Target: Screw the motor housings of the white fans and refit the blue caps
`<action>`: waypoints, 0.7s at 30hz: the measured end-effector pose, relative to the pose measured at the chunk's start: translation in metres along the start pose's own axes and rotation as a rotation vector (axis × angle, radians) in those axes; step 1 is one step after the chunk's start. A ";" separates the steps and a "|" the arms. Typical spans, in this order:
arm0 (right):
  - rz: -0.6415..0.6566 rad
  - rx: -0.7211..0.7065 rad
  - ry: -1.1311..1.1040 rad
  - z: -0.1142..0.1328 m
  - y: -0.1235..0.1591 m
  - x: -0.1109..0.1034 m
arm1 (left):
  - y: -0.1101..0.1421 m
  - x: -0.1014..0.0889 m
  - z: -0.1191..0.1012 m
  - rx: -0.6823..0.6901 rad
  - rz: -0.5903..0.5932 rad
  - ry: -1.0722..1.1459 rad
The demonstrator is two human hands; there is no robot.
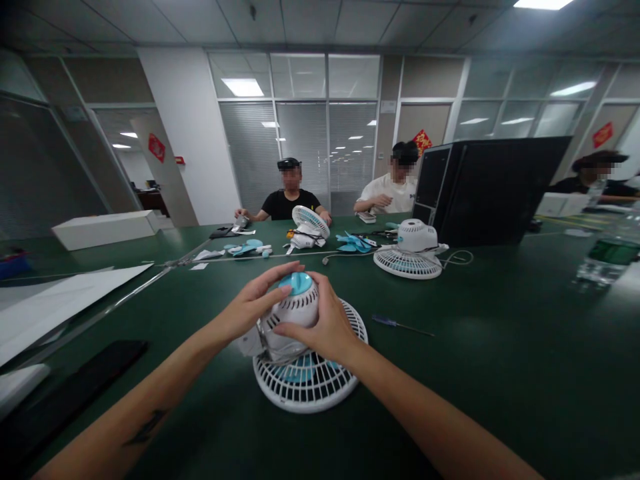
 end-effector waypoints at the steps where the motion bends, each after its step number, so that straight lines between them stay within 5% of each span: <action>1: -0.001 -0.001 0.004 0.000 0.000 0.000 | 0.000 0.003 0.000 0.012 -0.049 -0.042; 4: -0.002 0.002 0.026 0.001 0.001 0.000 | 0.000 0.009 0.000 0.039 -0.213 -0.219; 7: 0.001 -0.006 0.034 0.002 0.002 0.000 | 0.001 0.011 -0.002 0.011 -0.257 -0.306; 21: -0.009 -0.006 0.015 0.004 0.003 0.002 | 0.000 -0.004 -0.016 0.130 0.042 -0.436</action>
Point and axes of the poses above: each hand's wrist, its own y-axis away from the middle knuckle, its own x-axis out of the palm, z = x × y, the point moved 1 cm from there along -y, towards the middle knuckle, and after that the axes turned 14 degrees about x, right-handed, at the moved point
